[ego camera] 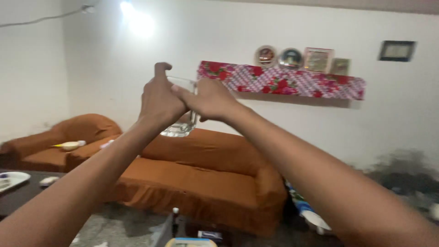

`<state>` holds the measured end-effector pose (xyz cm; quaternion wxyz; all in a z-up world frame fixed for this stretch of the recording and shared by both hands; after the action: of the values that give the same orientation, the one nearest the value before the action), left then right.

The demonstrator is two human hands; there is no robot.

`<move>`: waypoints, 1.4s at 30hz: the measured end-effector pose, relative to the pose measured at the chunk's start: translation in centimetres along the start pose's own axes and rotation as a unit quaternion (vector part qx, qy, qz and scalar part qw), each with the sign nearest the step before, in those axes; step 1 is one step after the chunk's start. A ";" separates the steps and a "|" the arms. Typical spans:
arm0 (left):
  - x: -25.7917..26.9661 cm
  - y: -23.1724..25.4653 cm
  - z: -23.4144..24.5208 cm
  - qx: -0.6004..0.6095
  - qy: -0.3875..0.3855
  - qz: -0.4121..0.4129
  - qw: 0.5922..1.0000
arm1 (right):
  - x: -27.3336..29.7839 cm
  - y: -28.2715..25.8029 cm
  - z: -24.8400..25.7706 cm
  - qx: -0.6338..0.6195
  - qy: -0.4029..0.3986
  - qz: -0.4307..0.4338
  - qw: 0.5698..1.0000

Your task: Picking up glass mugs and cups from a bed and organizing them on a display shelf.

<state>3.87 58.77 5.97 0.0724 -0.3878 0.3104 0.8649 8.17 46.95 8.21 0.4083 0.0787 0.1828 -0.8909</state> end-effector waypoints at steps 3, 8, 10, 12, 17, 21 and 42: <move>0.5 -4.4 2.5 -0.083 0.067 -0.011 0.994 | -2.9 -3.3 -2.3 0.109 -0.002 0.040 0.993; 0.0 -11.1 6.9 -0.114 -0.017 0.064 0.991 | -10.3 -6.2 -6.3 0.166 -0.037 0.127 0.977; -0.6 -13.5 9.0 -0.116 -0.083 0.069 0.987 | -13.5 -6.7 -8.1 0.129 -0.059 0.129 0.981; -1.7 -16.5 10.7 -0.108 -0.149 0.090 0.979 | -16.7 -8.0 -9.4 0.114 -0.071 0.203 0.970; -1.9 -20.2 17.0 -0.256 -0.098 0.098 0.957 | -21.5 -12.2 -11.1 -0.054 -0.103 0.295 0.948; -1.6 -21.7 20.1 -0.291 -0.072 0.113 0.947 | -25.5 -15.0 -13.7 -0.046 -0.052 0.356 0.932; -11.2 -41.7 27.0 -0.322 -0.105 0.180 0.923 | -44.5 -19.6 -20.5 -0.141 -0.142 0.363 0.910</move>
<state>9.94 109.31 7.63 -0.1815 -0.2347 0.0701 0.9524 22.28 97.78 7.36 0.7321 -0.0460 0.2055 -0.6478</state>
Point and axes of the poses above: each hand's wrist, its own x-axis away from the middle knuckle, its own z-axis out of the back of the hand, y = z × x, the point moved 6 cm from there along -x, towards the middle knuckle, and after that the axes turned 15 degrees about -y, right-handed, at the moved point
